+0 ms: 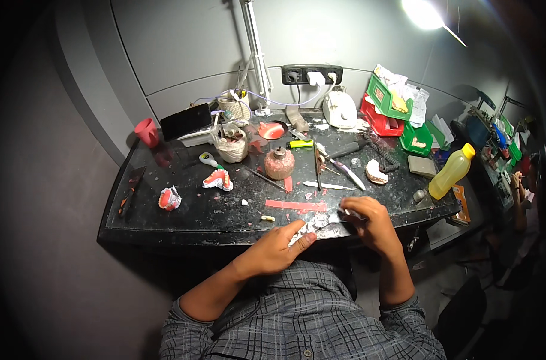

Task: The person applies small pieces of red wax to a dental baseplate on a cast using a tool, moves a green bin to hold a paper document, and uses a handheld rotary tool to trim and polish the edges of the dental model.

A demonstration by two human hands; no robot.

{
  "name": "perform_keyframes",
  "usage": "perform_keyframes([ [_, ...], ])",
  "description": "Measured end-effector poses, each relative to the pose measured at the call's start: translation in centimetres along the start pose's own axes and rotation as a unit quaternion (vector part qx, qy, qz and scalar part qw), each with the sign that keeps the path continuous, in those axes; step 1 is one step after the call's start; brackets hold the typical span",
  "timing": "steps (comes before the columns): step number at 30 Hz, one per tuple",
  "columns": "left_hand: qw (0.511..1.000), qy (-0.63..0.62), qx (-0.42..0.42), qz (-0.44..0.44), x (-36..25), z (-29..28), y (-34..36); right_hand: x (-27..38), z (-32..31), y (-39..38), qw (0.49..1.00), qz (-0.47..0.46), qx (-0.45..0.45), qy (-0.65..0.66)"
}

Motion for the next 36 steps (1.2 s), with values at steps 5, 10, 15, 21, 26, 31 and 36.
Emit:
perform_keyframes([
  [5,0.995,0.087,-0.013,-0.037,-1.9,-0.2,-0.4,2.3,-1.3,-0.5,0.98,0.046,-0.021,0.192],
  [10,0.994,0.102,-0.032,0.027,-3.2,0.2,-0.4,2.4,1.0,-2.0,0.898,0.17,-0.004,0.405],
  [15,0.995,0.086,-0.048,0.032,-3.0,-0.2,-0.5,2.6,1.2,-2.1,0.878,0.184,-0.017,0.442],
  [21,0.994,0.081,-0.061,0.047,-3.0,-0.4,-0.7,2.9,0.9,-1.9,0.874,0.185,-0.013,0.45],
  [26,0.993,0.083,-0.069,0.053,-3.4,-0.5,-0.7,3.0,0.9,-1.8,0.872,0.182,-0.007,0.455],
  [31,0.993,0.086,-0.064,0.046,-3.5,-0.5,-0.7,3.0,1.0,-1.9,0.871,0.183,-0.014,0.455],
  [36,0.993,0.086,-0.074,0.027,-3.1,-0.5,-0.7,2.9,1.2,-1.8,0.883,0.168,-0.015,0.438],
])
Point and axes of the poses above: each hand's wrist, its own y-axis towards the middle knuckle, its own z-axis out of the palm, x = y × z, the point moved 6 cm from there along y, towards the middle knuckle, and after that the axes turned 4 degrees about -y, right-handed, at the moved point
